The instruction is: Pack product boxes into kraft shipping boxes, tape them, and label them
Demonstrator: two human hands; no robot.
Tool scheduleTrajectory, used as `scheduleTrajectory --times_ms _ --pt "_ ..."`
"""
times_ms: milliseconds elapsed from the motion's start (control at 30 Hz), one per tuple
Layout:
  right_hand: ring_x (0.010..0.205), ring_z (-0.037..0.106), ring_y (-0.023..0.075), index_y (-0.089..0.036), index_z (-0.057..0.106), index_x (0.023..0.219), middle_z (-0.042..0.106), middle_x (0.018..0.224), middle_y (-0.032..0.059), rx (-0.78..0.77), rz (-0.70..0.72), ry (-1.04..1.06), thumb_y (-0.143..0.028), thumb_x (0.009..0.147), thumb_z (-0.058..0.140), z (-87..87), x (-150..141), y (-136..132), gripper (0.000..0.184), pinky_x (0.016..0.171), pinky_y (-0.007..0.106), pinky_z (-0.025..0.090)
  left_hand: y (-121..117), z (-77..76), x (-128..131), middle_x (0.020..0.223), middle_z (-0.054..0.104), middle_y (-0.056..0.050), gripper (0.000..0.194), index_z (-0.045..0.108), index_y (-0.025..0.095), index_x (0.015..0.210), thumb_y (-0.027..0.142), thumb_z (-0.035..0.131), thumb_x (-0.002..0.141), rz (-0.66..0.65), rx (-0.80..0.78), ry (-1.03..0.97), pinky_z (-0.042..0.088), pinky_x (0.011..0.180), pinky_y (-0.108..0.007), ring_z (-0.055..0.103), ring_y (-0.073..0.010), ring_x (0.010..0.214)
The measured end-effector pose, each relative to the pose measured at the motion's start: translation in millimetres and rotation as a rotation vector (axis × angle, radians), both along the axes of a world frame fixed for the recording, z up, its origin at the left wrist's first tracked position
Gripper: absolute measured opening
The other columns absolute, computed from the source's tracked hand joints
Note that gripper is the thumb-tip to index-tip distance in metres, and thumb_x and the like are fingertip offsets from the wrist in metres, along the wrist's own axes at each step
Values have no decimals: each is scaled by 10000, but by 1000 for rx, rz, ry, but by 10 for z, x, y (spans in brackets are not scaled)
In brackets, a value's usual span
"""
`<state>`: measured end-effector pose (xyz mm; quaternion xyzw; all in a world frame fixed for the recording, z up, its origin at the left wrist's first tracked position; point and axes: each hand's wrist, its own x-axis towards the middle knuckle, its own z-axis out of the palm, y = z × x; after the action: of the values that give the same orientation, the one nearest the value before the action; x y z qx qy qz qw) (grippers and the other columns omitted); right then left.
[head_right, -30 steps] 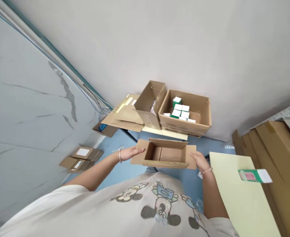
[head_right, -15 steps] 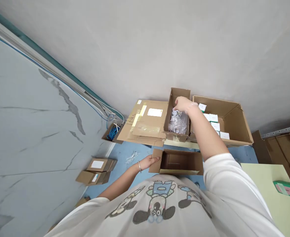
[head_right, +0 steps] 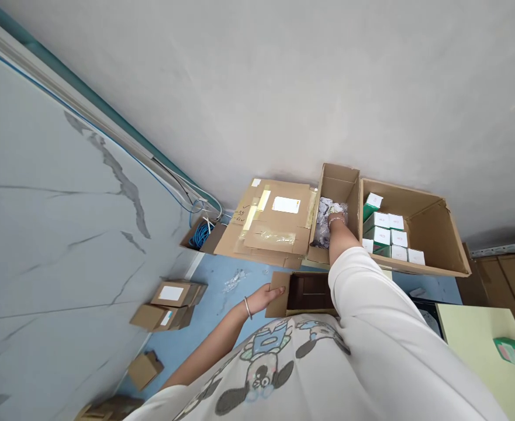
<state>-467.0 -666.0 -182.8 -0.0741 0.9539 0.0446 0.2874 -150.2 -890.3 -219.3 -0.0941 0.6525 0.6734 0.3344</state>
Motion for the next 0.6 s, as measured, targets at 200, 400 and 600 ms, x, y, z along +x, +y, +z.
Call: scheduleTrajectory --times_ms 200,400,600 --pt "1399 505 378 -227 120 1681 163 1680 321 60 -58 23 -174 693 894 -167 0 3 1257 1012 453 514 -24 15 -15 667 538 24 558 525 207 711 741 685 677 -13 -31 -14 428 674 -306 497 -165 687" --pt "1434 478 408 -294 376 1615 168 1717 221 28 -109 -124 -132 708 850 -237 -121 64 1036 1030 467 520 -76 -56 28 702 585 11 560 566 194 733 730 716 671 15 -7 -29 452 688 -303 527 -173 717" --pt "1307 607 355 -93 424 1584 511 1524 279 -9 -199 -46 -293 991 532 -237 -74 45 635 1034 433 520 -76 -111 36 764 668 -25 528 633 181 771 694 724 687 57 -13 -51 494 711 -319 590 -203 760"
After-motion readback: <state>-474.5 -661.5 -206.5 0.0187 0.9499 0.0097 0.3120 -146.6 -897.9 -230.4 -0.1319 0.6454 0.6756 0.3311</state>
